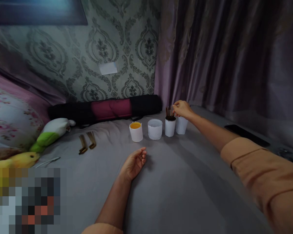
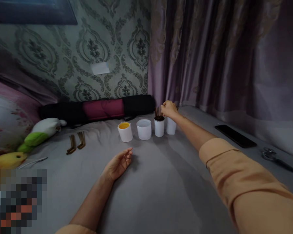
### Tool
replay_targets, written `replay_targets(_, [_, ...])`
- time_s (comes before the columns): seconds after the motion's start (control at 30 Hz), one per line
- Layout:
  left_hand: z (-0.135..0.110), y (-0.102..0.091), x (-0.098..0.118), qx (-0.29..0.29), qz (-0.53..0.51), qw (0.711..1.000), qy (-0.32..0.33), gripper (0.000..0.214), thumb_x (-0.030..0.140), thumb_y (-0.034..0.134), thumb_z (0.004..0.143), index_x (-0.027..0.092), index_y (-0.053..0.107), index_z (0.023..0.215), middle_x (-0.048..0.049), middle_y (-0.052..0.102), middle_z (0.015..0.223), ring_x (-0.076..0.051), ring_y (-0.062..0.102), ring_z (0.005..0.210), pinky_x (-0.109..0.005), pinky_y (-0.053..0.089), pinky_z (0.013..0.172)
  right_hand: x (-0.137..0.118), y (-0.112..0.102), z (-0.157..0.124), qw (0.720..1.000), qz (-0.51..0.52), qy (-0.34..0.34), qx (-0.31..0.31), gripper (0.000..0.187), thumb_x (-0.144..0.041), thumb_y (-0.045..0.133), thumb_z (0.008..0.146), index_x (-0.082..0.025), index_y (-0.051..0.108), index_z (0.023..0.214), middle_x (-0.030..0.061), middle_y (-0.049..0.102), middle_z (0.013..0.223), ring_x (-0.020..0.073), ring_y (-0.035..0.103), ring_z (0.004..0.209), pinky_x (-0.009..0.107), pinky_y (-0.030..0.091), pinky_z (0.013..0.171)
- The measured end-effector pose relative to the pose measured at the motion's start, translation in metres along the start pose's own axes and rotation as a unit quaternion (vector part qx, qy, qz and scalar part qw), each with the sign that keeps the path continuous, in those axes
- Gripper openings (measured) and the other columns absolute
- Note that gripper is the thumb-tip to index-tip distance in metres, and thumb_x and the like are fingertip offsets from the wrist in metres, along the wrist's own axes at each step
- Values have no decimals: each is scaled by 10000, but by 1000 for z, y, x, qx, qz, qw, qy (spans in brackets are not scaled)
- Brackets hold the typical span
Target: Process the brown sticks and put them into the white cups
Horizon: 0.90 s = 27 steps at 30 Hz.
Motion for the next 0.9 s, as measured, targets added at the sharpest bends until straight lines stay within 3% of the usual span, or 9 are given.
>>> replay_targets(0.13, [-1,1,1,4,2,1000,-1,136,87,499,778,71,569,893,-45,578,701,-49,506,534,-149,415,467,-4,2,0,1000,7,4,-30,165,-274,495,790,-152,606,781,59,660,660,122,577,455,217,452,394])
replay_targets(0.37, [-1,2,1,0,0,1000,-1,129,89,492,785,81,569,888,-51,586,694,-51,511,530,-151,419,471,-16,-5,2,998,-10,-26,-62,169,-240,482,790,-149,613,736,52,653,682,105,557,456,207,427,394])
replay_targets(0.6, [0,0,0,0,-4,1000,-3,136,85,486,785,79,568,894,-49,584,693,-52,510,535,-153,421,481,-20,-1,-4,995,35,-19,-90,240,-241,536,779,-144,533,999,65,668,783,73,537,453,165,379,362])
replay_targets(0.73, [1,1,0,-3,-5,1000,-3,145,85,481,786,69,566,903,-49,581,691,-54,506,536,-155,420,481,-20,0,-5,996,2,-32,-83,126,-234,521,780,-139,594,821,65,668,770,83,556,463,186,407,392])
replay_targets(0.9, [1,1,0,1,0,1000,-1,143,83,492,778,74,566,900,-45,579,696,-53,503,535,-155,416,474,-29,-3,-6,993,-32,-92,-73,159,-237,499,776,-149,630,758,46,670,712,99,582,495,187,419,427])
Point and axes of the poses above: each hand's wrist, its own z-axis towards the middle knuckle, its own y-axis out of the palm, x = y × z, the point moved 7 cm from there along z, towards the middle knuckle
